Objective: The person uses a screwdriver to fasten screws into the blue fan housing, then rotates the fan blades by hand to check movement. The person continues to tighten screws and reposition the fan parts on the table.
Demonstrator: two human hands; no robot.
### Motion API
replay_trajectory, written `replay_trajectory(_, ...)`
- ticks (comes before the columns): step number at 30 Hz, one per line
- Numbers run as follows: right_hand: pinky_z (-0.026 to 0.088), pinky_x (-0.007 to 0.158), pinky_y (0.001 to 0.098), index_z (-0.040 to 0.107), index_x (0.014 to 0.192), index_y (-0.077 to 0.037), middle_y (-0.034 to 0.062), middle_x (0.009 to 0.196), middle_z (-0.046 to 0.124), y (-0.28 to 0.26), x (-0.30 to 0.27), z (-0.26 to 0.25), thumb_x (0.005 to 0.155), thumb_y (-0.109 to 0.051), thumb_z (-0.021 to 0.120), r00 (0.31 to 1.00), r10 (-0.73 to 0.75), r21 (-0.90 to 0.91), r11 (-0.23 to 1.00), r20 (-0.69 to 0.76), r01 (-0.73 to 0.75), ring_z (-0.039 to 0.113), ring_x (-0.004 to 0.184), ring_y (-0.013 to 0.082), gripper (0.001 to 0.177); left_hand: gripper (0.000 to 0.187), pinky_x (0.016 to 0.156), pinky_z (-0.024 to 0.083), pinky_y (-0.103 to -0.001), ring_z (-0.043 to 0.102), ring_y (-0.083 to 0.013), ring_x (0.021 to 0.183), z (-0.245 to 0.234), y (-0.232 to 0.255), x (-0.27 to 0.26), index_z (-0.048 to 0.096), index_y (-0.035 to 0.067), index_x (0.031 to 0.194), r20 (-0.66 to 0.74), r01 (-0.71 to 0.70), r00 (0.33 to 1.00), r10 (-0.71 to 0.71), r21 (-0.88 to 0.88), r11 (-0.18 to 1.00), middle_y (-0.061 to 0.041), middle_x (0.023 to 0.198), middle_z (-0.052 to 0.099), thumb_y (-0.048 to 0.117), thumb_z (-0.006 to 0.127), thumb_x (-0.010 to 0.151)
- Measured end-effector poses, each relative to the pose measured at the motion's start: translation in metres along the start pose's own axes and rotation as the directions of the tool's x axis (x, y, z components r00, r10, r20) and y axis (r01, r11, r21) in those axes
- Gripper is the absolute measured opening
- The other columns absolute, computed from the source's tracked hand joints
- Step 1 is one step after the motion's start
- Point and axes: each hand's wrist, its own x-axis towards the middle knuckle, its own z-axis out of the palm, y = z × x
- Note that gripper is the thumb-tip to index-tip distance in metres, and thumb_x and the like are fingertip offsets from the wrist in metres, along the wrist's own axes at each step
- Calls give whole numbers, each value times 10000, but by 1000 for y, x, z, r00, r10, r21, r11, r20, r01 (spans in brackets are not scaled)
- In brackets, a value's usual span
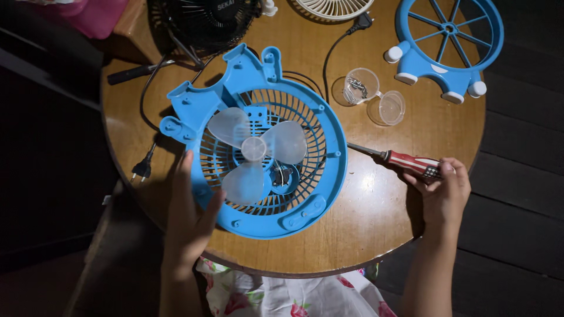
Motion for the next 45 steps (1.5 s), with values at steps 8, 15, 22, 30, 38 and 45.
replay_trajectory(8, 576, 1001, 367, 625, 1241, 66, 189, 1236, 696, -5, -20, 14, 928, -1, 730, 943, -131, -461, 846, 305, 266, 696, 1126, 234, 337, 756, 1253, 305, -472, 310, -377, 1562, 2, -6, -2, 278, -52, 1582, -71, 34, 996, -52, -223, 974, -278, 1661, 279, 151, 679, 974)
replay_trajectory(15, 542, 829, 324, 724, 1215, -25, 129, 1169, 734, -28, -26, 42, 847, -38, 823, 932, -116, -842, 403, 342, 359, 682, 955, 226, 381, 789, 1304, 252, -542, 349, -409, 1559, 0, 9, 5, 418, 25, 1535, -143, -174, 969, 200, 179, 968, -240, 1616, 412, 207, 801, 870)
replay_trajectory(22, 545, 934, 345, 701, 1183, -53, 110, 1177, 718, -81, -23, 119, 883, -64, 815, 665, -241, -618, 247, 707, 747, 689, 1089, 230, 321, 870, 1103, 355, -560, 548, -372, 1228, -16, 35, 27, 486, 28, 1460, 110, -189, 980, 165, 261, 947, -158, 1244, 675, 407, 844, 763)
replay_trajectory(30, 527, 712, 411, 757, 860, -104, 36, 788, 715, -70, -34, 245, 748, -185, 753, 123, 249, -128, 2, 961, 992, 686, 819, 240, 138, 809, 568, 537, -468, 650, -372, 569, 4, 31, 80, 359, -13, 1560, 115, -187, 982, 152, 438, 879, -193, 631, 628, 445, 684, 978)
replay_trajectory(38, 545, 830, 406, 719, 920, -160, 61, 859, 724, -33, -27, 259, 846, -252, 674, 261, 609, -146, -232, 749, 962, 706, 848, 255, 126, 863, 488, 483, -422, 638, -314, 502, 10, 25, 86, 258, 5, 1607, 214, -195, 967, 137, 277, 941, -151, 573, 607, 345, 724, 965)
replay_trajectory(45, 531, 847, 443, 730, 1071, -135, 73, 974, 738, -31, -17, 249, 823, -322, 680, 159, 527, -146, -66, 835, 987, 682, 988, 292, 315, 886, 465, 471, -393, 647, -294, 504, 5, 30, 81, 231, -22, 1605, 249, -269, 947, 201, 278, 922, -153, 655, 657, 327, 736, 966)
